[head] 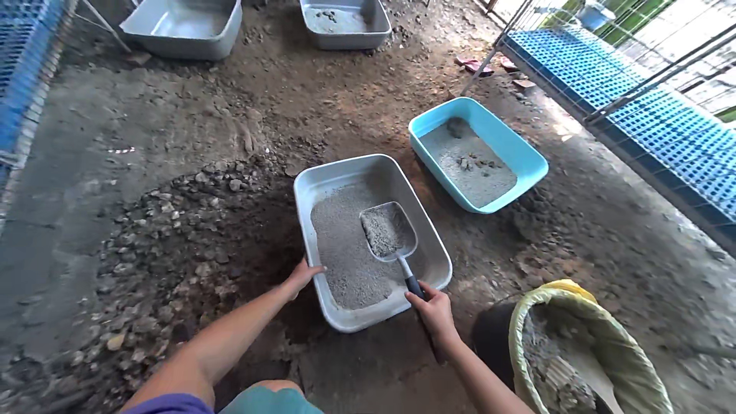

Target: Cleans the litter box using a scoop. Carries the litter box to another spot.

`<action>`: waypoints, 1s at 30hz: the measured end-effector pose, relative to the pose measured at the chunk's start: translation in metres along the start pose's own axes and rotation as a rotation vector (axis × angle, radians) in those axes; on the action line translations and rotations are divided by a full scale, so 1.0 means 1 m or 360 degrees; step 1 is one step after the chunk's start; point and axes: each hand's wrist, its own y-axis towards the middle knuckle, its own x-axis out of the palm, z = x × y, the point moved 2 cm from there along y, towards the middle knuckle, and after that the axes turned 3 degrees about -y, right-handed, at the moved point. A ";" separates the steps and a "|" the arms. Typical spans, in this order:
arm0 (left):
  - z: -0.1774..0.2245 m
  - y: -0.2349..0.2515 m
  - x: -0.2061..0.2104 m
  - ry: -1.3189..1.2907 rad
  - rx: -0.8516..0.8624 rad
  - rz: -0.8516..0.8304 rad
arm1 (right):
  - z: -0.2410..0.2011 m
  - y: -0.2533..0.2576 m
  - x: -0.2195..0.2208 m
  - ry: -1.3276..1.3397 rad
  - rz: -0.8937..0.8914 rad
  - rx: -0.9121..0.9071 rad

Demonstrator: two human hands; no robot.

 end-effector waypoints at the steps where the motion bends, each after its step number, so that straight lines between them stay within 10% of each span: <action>1: -0.006 -0.008 0.006 -0.0044 -0.0049 -0.0020 | 0.000 0.001 -0.001 -0.0034 -0.0046 -0.0010; 21: -0.010 -0.047 0.055 -0.0125 -0.0178 -0.0037 | -0.032 -0.021 -0.039 -0.0003 -0.0090 0.0107; 30: 0.029 -0.057 0.026 -0.0684 -0.0275 -0.0230 | -0.067 -0.119 -0.179 0.0224 0.0211 -0.0123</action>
